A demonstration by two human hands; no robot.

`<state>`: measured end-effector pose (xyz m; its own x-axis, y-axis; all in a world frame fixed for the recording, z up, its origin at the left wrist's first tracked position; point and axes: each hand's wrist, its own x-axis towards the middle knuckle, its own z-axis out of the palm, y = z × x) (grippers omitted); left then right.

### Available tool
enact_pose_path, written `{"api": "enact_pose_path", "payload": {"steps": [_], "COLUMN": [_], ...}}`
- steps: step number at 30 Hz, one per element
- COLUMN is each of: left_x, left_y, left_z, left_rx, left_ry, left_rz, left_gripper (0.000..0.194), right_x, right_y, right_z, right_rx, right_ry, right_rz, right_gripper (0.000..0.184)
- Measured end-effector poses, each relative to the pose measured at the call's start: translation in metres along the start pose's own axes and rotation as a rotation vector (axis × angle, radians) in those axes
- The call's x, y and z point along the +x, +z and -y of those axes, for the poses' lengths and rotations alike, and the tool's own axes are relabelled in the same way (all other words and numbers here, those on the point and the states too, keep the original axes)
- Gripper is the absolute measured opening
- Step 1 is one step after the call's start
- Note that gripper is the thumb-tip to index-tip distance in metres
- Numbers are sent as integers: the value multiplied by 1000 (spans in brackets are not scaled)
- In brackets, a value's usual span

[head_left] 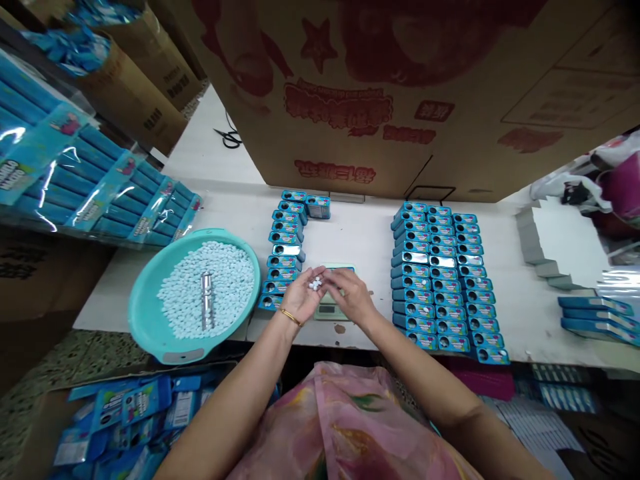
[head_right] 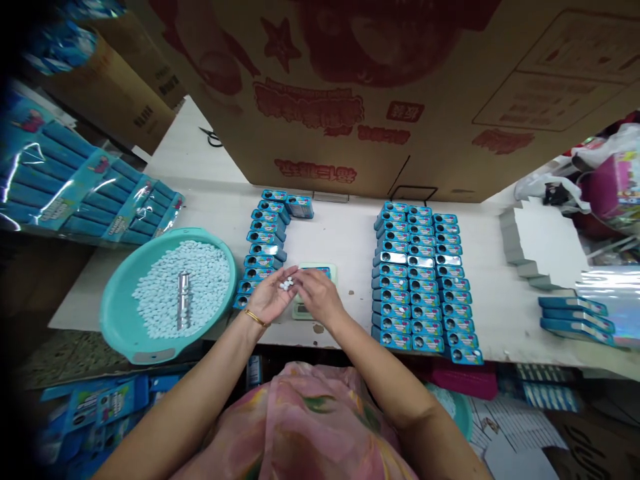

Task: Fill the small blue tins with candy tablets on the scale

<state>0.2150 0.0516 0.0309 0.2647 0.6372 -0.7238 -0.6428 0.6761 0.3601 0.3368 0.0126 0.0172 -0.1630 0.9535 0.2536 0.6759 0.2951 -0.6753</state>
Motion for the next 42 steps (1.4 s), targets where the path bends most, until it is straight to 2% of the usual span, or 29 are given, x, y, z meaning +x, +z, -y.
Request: {"api": "enact_pose_path", "payload": {"steps": [3,7,11,13,15,17,21,23,26,31,34,39,42], "left_x": [-11,-30,-45,-49,-51,-52,-52,-51,-45,-25,-6,18,23], "left_y": [-14,-55,-97,-108,-111,-107,-85,-69,-42,-7,3,4,3], "left_z": [13,36,56,61,61,59,47,37,22,5,2,-2,-2], "left_rx": [-60,-91,-123,-138,-144,-137,-79,-16,94,346,652,1494,1713], "left_ry": [-54,-187,-297,-330,-326,-310,-228,-133,-18,-11,109,525,621], "left_rz": [-33,-86,-96,-123,-150,-153,-101,-71,-38,95,111,25,4], "left_gripper": [26,27,30,30,28,27,23,20,17,17,23,25,25], "right_x": [-7,-36,-69,-77,-77,-72,-53,-41,-25,0,11,19,17], "right_y": [9,31,55,61,60,56,44,39,30,13,9,9,8], "right_z": [18,35,44,45,44,43,36,31,20,-3,-13,-18,-17], "right_rx": [-206,-326,-392,-383,-338,-285,-83,86,262,337,293,78,18], "right_ry": [-77,-176,-226,-276,-332,-340,-165,-78,42,228,300,347,332], "right_rz": [175,409,500,546,585,603,589,500,294,67,3,18,53], "right_gripper": [25,22,16,14,14,16,14,13,14,11,9,13,19]}}
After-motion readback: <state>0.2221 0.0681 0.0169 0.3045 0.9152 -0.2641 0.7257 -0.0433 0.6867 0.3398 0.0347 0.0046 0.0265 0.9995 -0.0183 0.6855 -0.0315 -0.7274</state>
